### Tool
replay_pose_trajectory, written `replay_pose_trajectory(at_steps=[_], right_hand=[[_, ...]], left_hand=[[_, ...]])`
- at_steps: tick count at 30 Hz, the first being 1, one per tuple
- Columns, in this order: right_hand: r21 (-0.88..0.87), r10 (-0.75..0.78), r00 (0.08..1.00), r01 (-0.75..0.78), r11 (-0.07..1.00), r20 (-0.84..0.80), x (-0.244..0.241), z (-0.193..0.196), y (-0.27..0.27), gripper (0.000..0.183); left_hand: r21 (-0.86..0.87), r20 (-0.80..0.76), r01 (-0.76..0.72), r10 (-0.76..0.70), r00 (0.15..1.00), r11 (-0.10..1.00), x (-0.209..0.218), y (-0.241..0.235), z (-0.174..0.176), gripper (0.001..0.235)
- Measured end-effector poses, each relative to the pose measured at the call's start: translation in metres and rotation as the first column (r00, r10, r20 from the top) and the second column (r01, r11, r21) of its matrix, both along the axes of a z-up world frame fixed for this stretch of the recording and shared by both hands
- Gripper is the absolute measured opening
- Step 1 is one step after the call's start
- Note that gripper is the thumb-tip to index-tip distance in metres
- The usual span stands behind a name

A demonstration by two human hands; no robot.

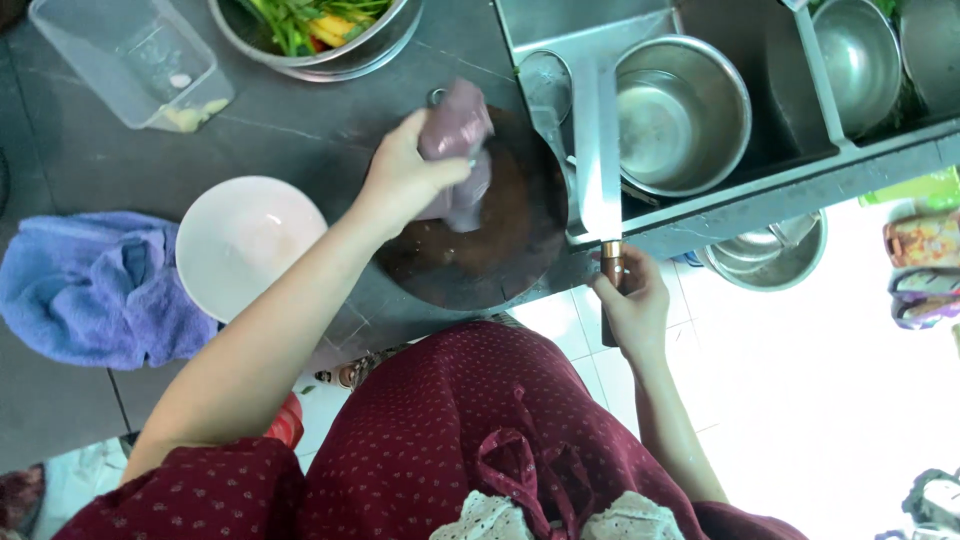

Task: Slicing raw liver on a wooden cutting board in a kitchen.

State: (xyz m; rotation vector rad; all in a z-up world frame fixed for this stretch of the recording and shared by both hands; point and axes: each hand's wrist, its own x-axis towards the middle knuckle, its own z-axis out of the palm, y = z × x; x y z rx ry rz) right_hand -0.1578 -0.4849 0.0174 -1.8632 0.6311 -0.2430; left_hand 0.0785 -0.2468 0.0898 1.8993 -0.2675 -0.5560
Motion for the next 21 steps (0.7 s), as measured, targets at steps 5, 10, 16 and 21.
replay_pose_trajectory(at_steps=[5, 10, 16, 21], right_hand=[[0.092, -0.050, 0.999, 0.048, 0.995, 0.017, 0.008, 0.018, -0.002, 0.044], [0.111, -0.042, 0.999, 0.038, 0.993, 0.035, 0.009, 0.019, -0.001, 0.044], [0.108, 0.153, 0.988, -0.153, 0.982, 0.009, 0.008, 0.022, 0.010, 0.048], [0.054, 0.363, 0.888, -0.363, 0.930, -0.284, 0.014, 0.029, 0.022, 0.050]], left_hand=[[-0.468, -0.313, -0.169, 0.016, 0.950, 0.868, -0.001, -0.017, -0.020, 0.057], [-0.469, -0.633, -0.414, 0.030, 0.774, 0.780, -0.041, 0.005, -0.094, 0.057], [-0.048, -0.091, -0.287, 0.282, 0.955, 0.957, -0.080, 0.038, -0.100, 0.060], [0.408, 0.298, -0.307, 0.192, 0.935, 0.860, -0.088, 0.044, -0.042, 0.066]])
